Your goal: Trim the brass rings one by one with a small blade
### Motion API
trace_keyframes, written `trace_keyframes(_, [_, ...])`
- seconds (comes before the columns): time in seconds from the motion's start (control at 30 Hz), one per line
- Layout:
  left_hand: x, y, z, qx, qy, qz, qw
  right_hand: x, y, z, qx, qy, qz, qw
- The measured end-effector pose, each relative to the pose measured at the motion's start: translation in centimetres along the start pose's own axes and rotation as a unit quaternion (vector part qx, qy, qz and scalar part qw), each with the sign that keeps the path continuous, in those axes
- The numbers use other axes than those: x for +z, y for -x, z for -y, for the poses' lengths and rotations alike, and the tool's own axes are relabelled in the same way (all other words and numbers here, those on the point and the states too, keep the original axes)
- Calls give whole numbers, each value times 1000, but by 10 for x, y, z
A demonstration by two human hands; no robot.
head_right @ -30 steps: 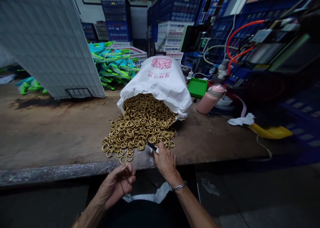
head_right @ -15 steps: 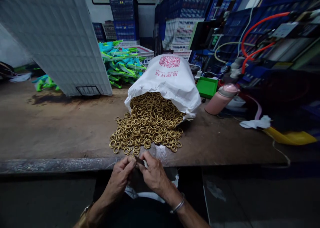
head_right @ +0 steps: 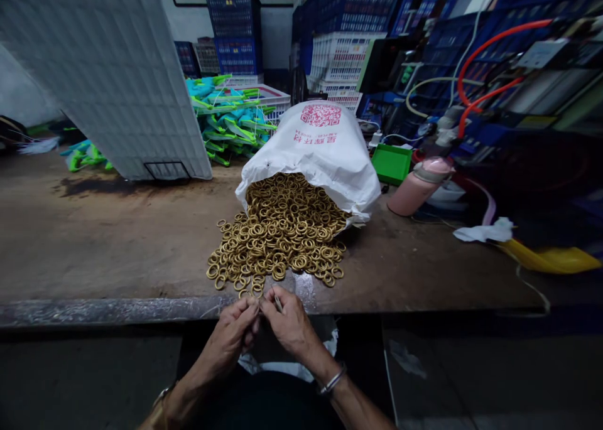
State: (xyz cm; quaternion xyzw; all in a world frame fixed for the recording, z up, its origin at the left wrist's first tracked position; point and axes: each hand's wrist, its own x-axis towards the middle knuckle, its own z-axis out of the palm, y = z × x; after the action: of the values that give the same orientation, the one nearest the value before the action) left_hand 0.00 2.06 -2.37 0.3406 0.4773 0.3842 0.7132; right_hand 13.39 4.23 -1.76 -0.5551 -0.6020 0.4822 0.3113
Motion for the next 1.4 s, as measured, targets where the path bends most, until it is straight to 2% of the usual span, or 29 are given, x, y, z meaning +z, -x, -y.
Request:
trace_keyframes(0.1, [0, -1, 1, 23, -3, 10, 1000, 0, 0, 1, -6, -13, 7, 1000])
trace_keyframes(0.23, [1, 0, -1, 19, 28, 14, 999, -3, -1, -1, 0, -39, 7, 999])
trace_keyframes(0.37, [2, 0, -4, 30, 52, -1, 998, -6, 1, -9, -54, 75, -33, 995])
trace_keyframes(0.53, [2, 0, -7, 51, 42, -15, 998, -3, 10, -11, -103, 237, 18, 966])
trace_keyframes(0.73, [1, 3, -8, 56, 10, -35, 998, 0, 10, -6, -96, 337, 42, 936])
trace_keyframes(0.9, [2, 2, -8, 50, -17, -54, 997, 1, 10, -11, -82, 401, 27, 912])
trace_keyframes(1.03, [-1, 3, -6, 62, -35, -44, 996, 2, 9, -13, -54, 450, 12, 891])
trace_keyframes(1.3, [-9, 10, 0, 41, 43, -14, 998, 11, 7, -9, -36, 468, 17, 883])
trace_keyframes(1.4, [-9, 20, -5, 18, 84, -6, 996, 7, 0, -10, 1, 473, -1, 881])
